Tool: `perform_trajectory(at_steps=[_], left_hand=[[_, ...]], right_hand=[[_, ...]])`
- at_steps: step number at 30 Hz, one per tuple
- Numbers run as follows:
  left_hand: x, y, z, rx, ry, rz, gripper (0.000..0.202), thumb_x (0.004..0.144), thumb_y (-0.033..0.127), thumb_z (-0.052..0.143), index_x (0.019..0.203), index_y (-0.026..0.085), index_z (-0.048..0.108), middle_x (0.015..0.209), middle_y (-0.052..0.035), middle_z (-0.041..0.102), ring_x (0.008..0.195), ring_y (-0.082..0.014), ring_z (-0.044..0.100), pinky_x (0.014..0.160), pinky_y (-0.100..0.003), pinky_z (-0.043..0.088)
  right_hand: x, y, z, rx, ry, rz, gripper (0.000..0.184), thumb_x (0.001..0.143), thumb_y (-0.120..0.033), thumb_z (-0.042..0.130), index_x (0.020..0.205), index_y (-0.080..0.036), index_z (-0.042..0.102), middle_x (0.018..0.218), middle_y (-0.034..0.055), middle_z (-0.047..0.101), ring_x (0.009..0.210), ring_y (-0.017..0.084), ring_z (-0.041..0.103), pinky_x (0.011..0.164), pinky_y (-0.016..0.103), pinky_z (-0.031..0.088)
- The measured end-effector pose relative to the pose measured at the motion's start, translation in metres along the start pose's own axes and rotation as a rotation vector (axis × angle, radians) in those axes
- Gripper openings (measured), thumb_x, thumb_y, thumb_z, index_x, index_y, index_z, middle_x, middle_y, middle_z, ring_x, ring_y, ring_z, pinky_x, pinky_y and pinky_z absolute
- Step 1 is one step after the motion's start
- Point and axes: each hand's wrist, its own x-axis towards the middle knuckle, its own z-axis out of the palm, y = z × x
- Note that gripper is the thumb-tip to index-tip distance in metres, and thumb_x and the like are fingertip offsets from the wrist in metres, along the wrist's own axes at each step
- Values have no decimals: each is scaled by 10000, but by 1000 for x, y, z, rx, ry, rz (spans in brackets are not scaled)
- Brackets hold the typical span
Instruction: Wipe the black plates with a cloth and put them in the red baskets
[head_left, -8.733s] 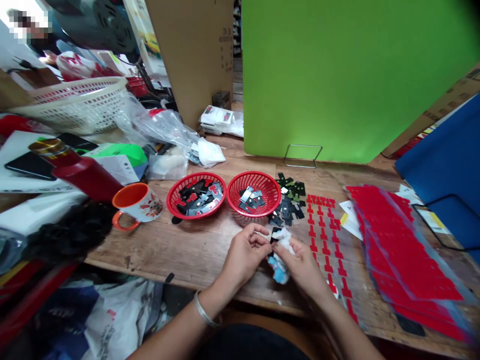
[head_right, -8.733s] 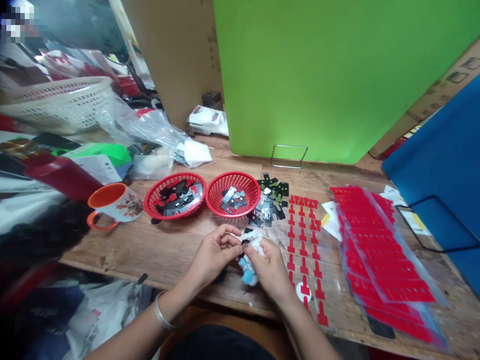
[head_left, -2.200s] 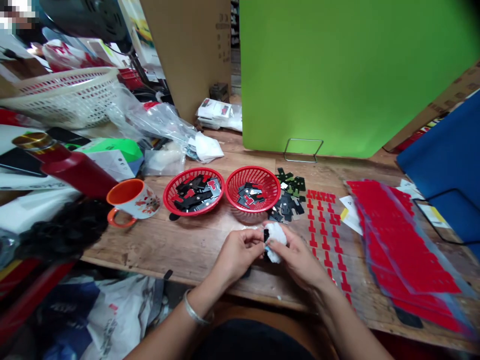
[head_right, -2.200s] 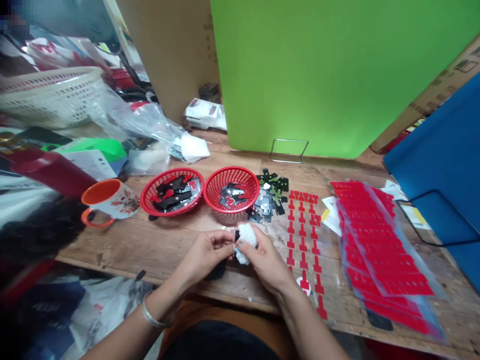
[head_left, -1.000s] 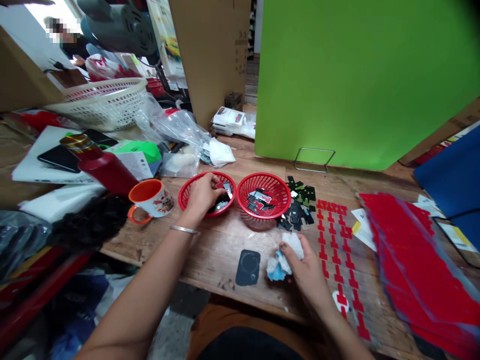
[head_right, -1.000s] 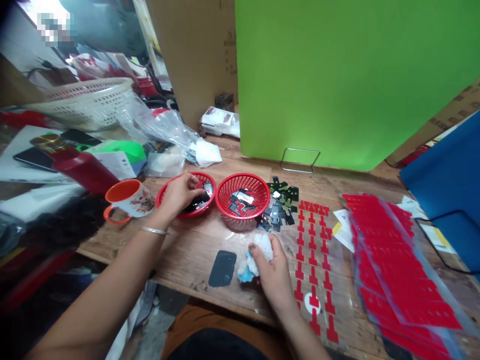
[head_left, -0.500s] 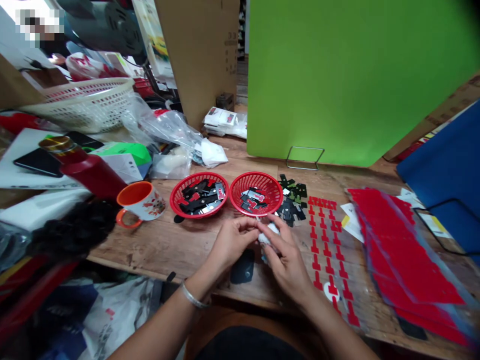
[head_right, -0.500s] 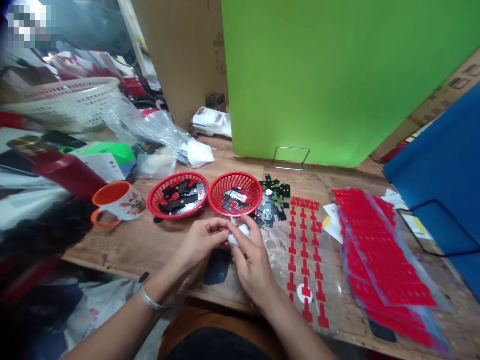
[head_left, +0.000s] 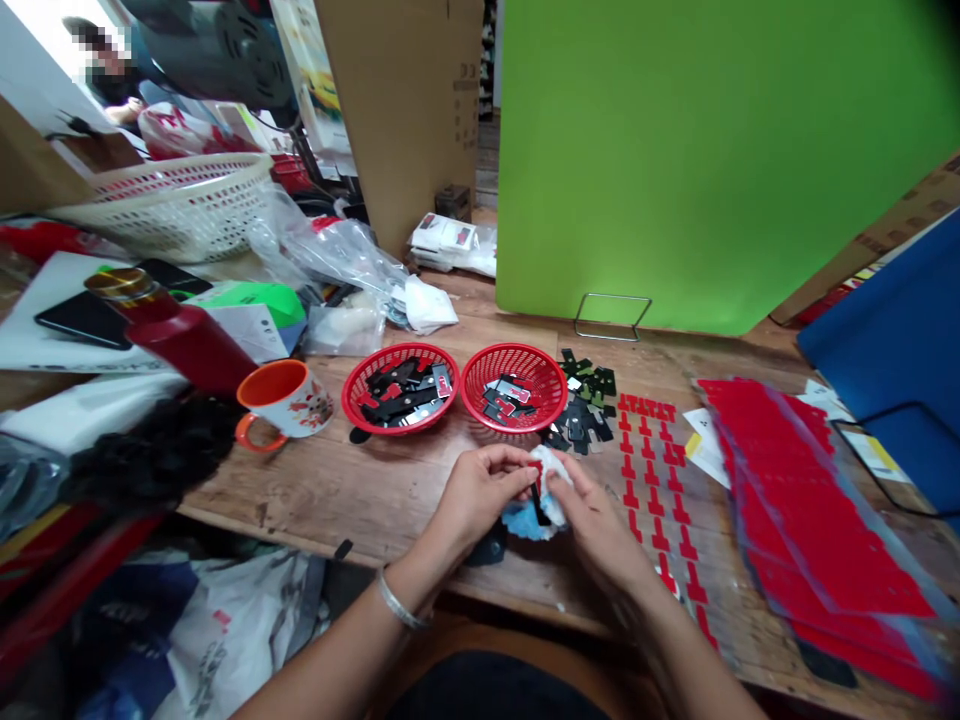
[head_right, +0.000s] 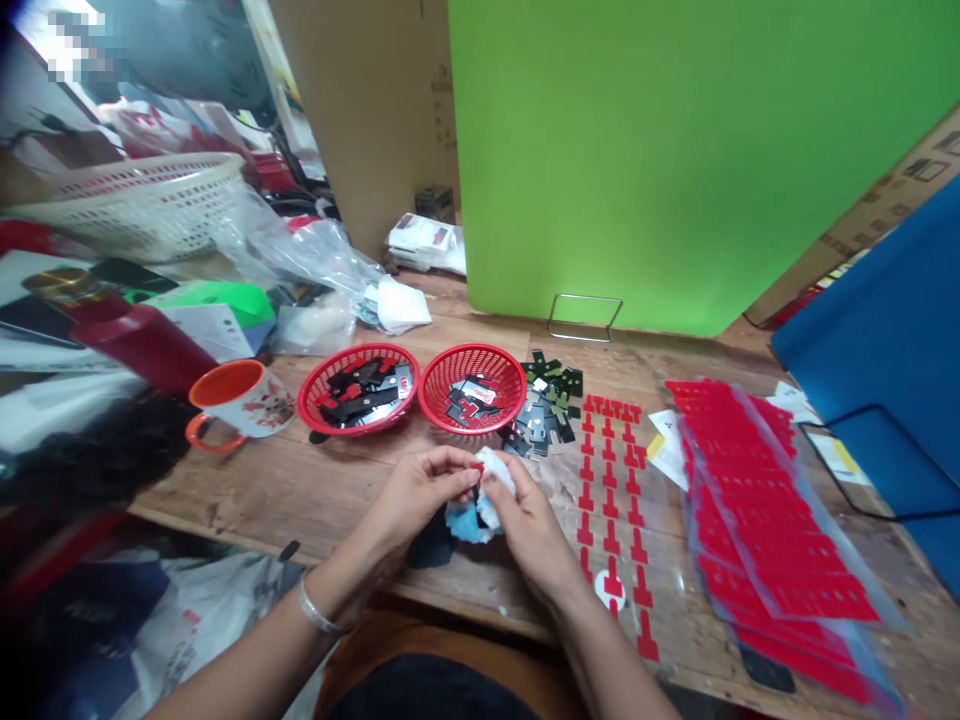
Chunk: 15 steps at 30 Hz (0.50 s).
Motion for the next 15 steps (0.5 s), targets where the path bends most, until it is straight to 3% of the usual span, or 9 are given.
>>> perform_trajectory(at_steps=[2,6,10,15], left_hand=[[0,0,0,-1,14,30,313,573,293,798,782,96,674,646,-29,649,511,-81,530,514,-200,421],[1,1,-1,31,-32,22,294,600,298,781,783,96,672,652,-36,652,512,-89,540,522,-212,434],[11,16,-4,107,-29,122,261,642,285,749,807,99,672,679,-42,660,539,-102,562,556,-227,464],[39,61,-21,376,175,479,250,713,292,685,897,122,695,848,-80,710,749,-175,644,698,-269,502]], right_hand=[[-3,-1,-2,-13,-80,-5,367,815,-440,603,1115,-229,609,915,26,653,766,170,605,661,267,497],[-5,4,-9,-62,-84,92,335,808,-482,597,934,-183,675,641,-3,604,442,107,468,409,221,388],[-1,5,-11,-147,113,54,349,752,-512,653,777,-164,657,564,-19,569,457,108,477,419,210,372],[0,2,-7,-18,351,140,480,743,-645,568,606,-187,524,388,-65,424,316,97,380,276,196,281]])
